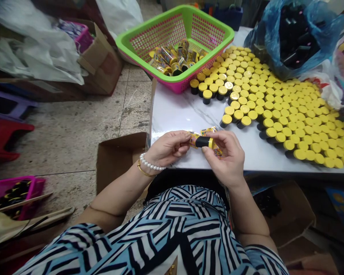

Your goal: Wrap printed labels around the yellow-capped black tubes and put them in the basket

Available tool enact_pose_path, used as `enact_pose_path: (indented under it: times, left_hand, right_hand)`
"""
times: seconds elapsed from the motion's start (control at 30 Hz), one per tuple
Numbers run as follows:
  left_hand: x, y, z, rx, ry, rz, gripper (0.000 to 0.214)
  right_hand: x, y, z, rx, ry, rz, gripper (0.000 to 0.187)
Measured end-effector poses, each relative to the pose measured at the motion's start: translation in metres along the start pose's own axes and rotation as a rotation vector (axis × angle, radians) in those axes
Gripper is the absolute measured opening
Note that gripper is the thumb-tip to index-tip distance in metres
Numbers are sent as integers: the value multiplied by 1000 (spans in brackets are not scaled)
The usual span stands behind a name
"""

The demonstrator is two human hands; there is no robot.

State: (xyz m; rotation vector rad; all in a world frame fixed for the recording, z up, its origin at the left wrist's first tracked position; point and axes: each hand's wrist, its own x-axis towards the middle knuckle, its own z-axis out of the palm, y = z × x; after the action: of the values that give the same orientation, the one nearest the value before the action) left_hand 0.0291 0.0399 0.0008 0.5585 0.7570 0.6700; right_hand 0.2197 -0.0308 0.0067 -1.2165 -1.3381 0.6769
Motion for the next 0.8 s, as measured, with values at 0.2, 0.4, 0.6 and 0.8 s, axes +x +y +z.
enact_pose_path:
  times: [0.2, 0.4, 0.6, 0.8]
  left_hand:
    - [-3, -4, 5, 57, -31, 63, 35]
    - [-8, -7, 7, 91, -22, 127, 35]
    - [-13, -10, 9, 193, 66, 376, 31]
    - [-13, -2, 5, 303, -80, 362, 66]
  right_hand:
    - [-2, 1, 9, 165, 18, 73, 27]
    - [-4, 10, 10, 126, 95, 13, 30]
    - [-4, 10, 4, 82, 144, -96, 30]
    - [-6, 12, -3, 35, 119, -61, 34]
